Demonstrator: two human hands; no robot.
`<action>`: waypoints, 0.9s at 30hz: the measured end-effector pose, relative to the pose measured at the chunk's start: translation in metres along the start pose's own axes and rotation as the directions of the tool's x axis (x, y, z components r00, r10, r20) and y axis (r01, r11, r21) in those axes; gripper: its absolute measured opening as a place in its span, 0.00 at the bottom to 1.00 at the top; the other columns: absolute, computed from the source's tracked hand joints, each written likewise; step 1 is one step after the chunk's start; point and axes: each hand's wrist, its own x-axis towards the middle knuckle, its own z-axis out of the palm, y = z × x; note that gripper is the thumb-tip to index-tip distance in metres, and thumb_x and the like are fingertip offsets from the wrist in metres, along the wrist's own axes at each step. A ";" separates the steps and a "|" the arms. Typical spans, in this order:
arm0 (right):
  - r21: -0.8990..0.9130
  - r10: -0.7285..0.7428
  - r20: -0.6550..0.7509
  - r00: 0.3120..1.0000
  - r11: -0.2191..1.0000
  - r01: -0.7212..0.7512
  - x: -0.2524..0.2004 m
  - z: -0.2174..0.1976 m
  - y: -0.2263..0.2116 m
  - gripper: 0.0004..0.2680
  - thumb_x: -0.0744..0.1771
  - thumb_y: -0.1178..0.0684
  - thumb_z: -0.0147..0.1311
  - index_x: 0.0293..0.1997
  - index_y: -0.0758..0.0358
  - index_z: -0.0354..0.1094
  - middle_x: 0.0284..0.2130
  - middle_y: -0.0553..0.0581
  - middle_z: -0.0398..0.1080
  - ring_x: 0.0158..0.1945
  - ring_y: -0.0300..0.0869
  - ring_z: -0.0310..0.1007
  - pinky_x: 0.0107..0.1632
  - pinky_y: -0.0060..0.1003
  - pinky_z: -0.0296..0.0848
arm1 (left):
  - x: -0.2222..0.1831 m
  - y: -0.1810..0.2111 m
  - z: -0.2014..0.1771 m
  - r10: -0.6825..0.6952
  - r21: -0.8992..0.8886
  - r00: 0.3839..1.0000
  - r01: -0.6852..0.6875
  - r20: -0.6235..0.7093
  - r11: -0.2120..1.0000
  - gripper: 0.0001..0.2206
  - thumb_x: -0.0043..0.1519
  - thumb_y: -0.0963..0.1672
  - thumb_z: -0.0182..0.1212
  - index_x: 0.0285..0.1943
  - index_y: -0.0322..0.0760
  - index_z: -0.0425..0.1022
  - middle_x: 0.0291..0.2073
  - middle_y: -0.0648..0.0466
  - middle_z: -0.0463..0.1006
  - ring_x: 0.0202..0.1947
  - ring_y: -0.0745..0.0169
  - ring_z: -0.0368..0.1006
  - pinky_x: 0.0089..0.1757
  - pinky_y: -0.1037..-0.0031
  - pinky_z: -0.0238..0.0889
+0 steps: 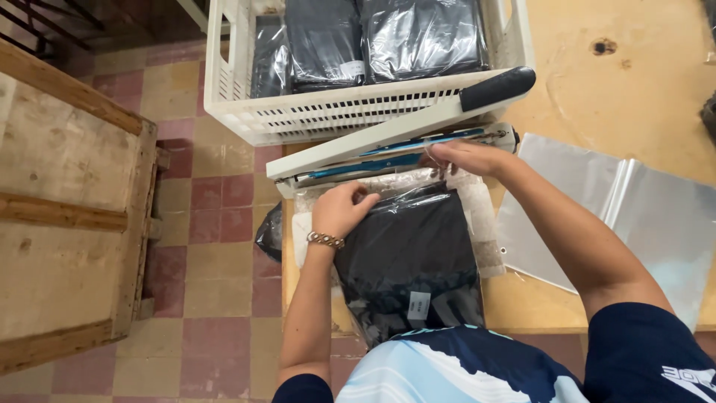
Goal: Bagging black plastic products and sealing them using a manual heat sealer
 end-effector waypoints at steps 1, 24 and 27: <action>0.002 0.000 0.000 1.000 1.000 0.000 0.002 -0.001 0.011 0.22 0.72 0.35 0.36 0.34 0.63 0.69 0.31 0.63 0.77 0.40 0.50 0.80 0.47 0.46 0.78 | 0.002 0.009 -0.002 0.000 0.002 1.000 0.000 0.001 1.000 0.21 0.59 0.61 0.59 0.49 0.54 0.81 0.40 0.56 0.85 0.47 0.49 0.80 0.49 0.59 0.72; 0.082 0.080 0.079 0.994 0.993 -0.086 0.014 -0.010 0.051 0.43 0.64 0.16 0.10 0.50 0.65 0.76 0.26 0.62 0.72 0.28 0.46 0.66 0.34 0.37 0.62 | 0.045 0.053 0.039 0.259 -0.032 0.945 -0.258 0.198 0.966 0.17 0.68 0.54 0.45 0.57 0.52 0.77 0.47 0.48 0.83 0.53 0.38 0.75 0.55 0.49 0.68; 0.205 -0.129 0.237 0.963 0.975 0.081 -0.004 -0.024 0.045 0.34 0.67 0.25 0.27 0.62 0.67 0.69 0.42 0.64 0.77 0.41 0.48 0.75 0.43 0.38 0.67 | 0.037 0.068 0.019 0.202 -0.061 0.949 -0.193 0.242 0.979 0.21 0.69 0.56 0.40 0.55 0.50 0.78 0.49 0.44 0.82 0.55 0.35 0.74 0.56 0.49 0.66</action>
